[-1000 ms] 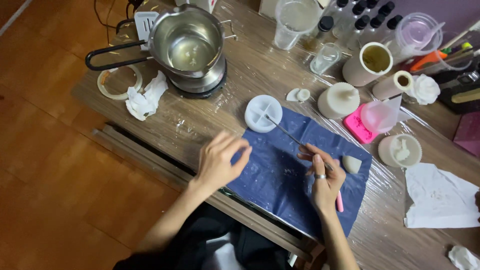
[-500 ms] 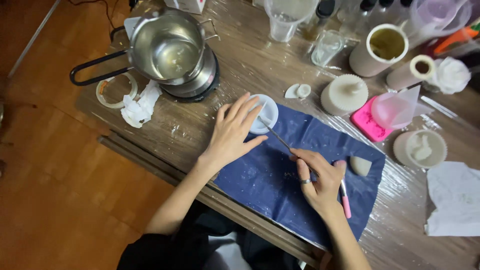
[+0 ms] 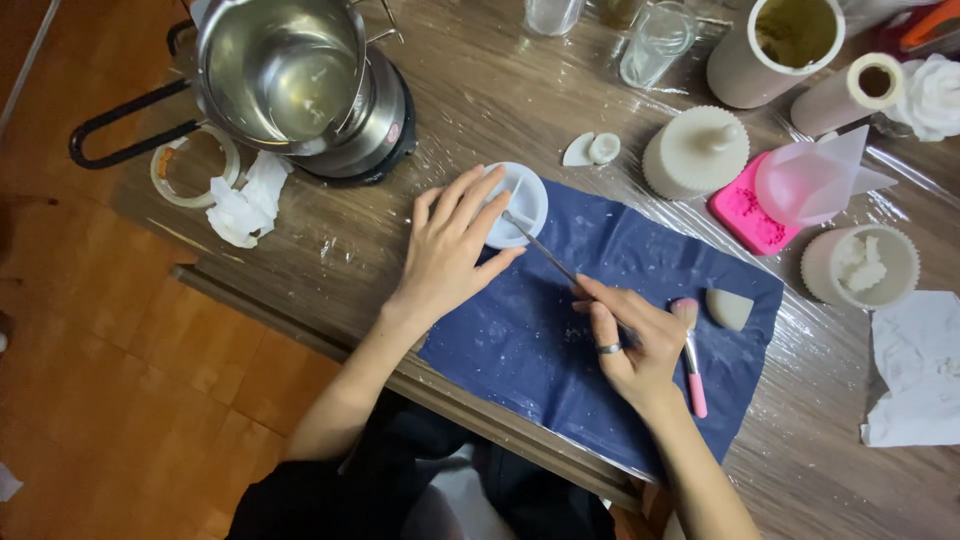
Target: Refining and cleaning a small wax object using a brush and a pick tool on a workbench
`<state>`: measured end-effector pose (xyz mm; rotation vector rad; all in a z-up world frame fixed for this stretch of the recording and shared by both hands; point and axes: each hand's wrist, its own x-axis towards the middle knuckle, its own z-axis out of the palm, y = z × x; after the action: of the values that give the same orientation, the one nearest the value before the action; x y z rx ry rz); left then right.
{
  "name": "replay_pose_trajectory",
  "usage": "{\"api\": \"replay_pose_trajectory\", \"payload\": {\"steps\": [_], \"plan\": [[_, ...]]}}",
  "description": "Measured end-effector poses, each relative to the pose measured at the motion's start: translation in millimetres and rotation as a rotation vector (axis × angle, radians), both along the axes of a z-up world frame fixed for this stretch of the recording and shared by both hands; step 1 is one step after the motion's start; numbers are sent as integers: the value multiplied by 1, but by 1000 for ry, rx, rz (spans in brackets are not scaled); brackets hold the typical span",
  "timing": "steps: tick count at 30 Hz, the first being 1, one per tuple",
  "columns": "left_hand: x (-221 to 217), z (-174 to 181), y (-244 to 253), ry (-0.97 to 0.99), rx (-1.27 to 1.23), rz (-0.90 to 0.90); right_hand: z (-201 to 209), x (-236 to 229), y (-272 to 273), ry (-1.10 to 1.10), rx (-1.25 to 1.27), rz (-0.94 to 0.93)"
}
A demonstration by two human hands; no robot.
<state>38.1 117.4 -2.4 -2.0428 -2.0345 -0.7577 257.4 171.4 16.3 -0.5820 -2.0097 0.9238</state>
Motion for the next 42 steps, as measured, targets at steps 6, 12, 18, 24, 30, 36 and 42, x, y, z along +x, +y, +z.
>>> {"api": "replay_pose_trajectory", "payload": {"steps": [6,12,18,24,30,36,42], "plan": [[1,3,0,-8,23,3,4,1,-1,-98,-120,-38],[-2,8,-4,5,-28,-4,-2,6,2,79,-523,-105],[-1,18,-9,5,77,44,5,3,3,53,-404,-82],[4,15,-8,16,72,49,3,-3,0,-11,-283,-26],[9,9,-5,-45,59,56,-1,-2,-1,-7,-283,-18],[10,8,-4,-73,57,55,5,-3,-2,4,-275,-8],[10,9,-4,-42,69,73,0,-2,0,-17,-273,-28]]}}
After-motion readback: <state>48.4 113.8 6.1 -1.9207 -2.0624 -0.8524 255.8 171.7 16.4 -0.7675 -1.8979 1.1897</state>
